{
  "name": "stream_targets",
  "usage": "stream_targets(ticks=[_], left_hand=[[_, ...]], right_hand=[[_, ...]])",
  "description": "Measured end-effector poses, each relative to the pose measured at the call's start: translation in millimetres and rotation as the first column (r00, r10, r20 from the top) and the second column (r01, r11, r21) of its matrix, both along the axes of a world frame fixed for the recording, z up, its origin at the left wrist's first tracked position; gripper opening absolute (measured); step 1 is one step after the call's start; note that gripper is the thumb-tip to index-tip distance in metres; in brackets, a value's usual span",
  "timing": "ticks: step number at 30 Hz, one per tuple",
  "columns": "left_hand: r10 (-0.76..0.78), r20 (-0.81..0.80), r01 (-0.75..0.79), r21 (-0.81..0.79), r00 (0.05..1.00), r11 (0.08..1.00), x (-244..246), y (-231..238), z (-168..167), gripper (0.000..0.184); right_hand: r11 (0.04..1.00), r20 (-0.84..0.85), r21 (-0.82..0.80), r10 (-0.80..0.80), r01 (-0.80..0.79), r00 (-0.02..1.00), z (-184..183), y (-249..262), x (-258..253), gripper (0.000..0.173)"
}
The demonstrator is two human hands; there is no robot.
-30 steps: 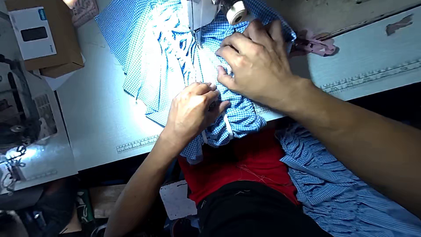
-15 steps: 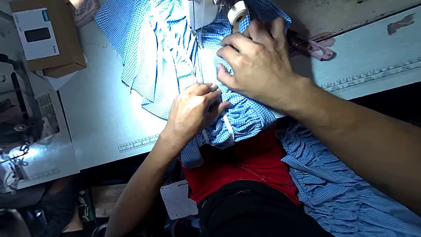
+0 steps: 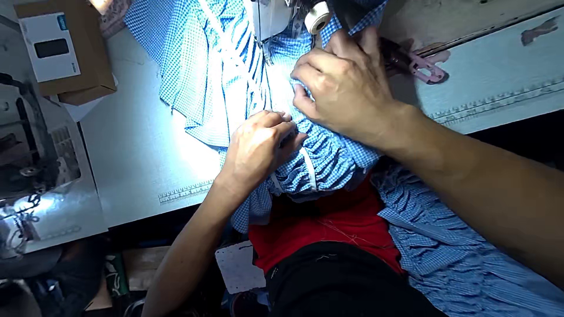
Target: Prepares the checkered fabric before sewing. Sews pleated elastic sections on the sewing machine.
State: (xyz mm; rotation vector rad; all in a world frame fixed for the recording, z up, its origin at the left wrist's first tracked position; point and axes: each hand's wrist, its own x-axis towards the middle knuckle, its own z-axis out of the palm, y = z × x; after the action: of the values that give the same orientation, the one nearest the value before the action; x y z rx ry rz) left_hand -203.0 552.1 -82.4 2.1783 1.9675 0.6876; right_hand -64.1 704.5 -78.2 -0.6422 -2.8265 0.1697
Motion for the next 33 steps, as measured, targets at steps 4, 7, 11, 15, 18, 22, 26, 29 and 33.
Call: stream_targets(ticks=[4, 7, 11, 15, 18, 22, 26, 29, 33], left_hand=[[0.009, -0.027, -0.009, 0.008, 1.000, 1.000, 0.1, 0.8, -1.1, 0.031], [0.025, -0.045, -0.024, 0.014, 0.999, 1.000, 0.7, 1.7, 0.4, 0.033], [0.023, -0.031, -0.023, -0.001, 0.999, 1.000, 1.7, 0.2, 2.0, 0.034], [0.023, -0.028, -0.023, -0.007, 0.999, 1.000, 2.0, 0.4, 1.4, 0.033], [0.022, -0.019, -0.023, -0.010, 1.000, 1.000, 1.7, 0.4, 1.9, 0.029], [0.024, -0.018, -0.024, -0.011, 1.000, 1.000, 2.7, 1.4, 2.9, 0.024], [0.023, -0.017, -0.023, -0.012, 1.000, 1.000, 2.2, 1.7, 2.3, 0.022], [0.041, -0.014, -0.041, -0.005, 0.999, 0.999, 3.2, 1.9, 2.5, 0.027], [0.092, -0.042, -0.091, 0.023, 0.995, 0.996, 8.7, 3.2, -0.2, 0.033]], right_hand=[[1.000, -0.002, -0.007, -0.015, 0.015, 1.000, 0.4, -1.3, 0.9, 0.033], [1.000, -0.014, 0.011, -0.018, 0.018, 1.000, -1.5, -1.2, -0.5, 0.030], [1.000, 0.021, -0.007, -0.030, 0.030, 0.999, 1.6, -0.5, -0.2, 0.036], [1.000, -0.012, -0.001, -0.008, 0.008, 1.000, 0.1, -1.0, -2.5, 0.031], [0.999, 0.041, -0.028, -0.025, 0.026, 0.999, 5.1, -1.8, -3.4, 0.038], [1.000, -0.003, 0.005, 0.007, -0.007, 1.000, 3.6, -4.3, -5.1, 0.029], [0.999, 0.052, -0.020, -0.037, 0.039, 0.998, 5.9, -5.5, -5.9, 0.038], [1.000, -0.011, 0.027, -0.012, 0.012, 1.000, 2.3, -6.0, -6.0, 0.030], [0.999, 0.019, 0.009, -0.041, 0.040, 0.999, 3.4, -4.6, -6.8, 0.037]])
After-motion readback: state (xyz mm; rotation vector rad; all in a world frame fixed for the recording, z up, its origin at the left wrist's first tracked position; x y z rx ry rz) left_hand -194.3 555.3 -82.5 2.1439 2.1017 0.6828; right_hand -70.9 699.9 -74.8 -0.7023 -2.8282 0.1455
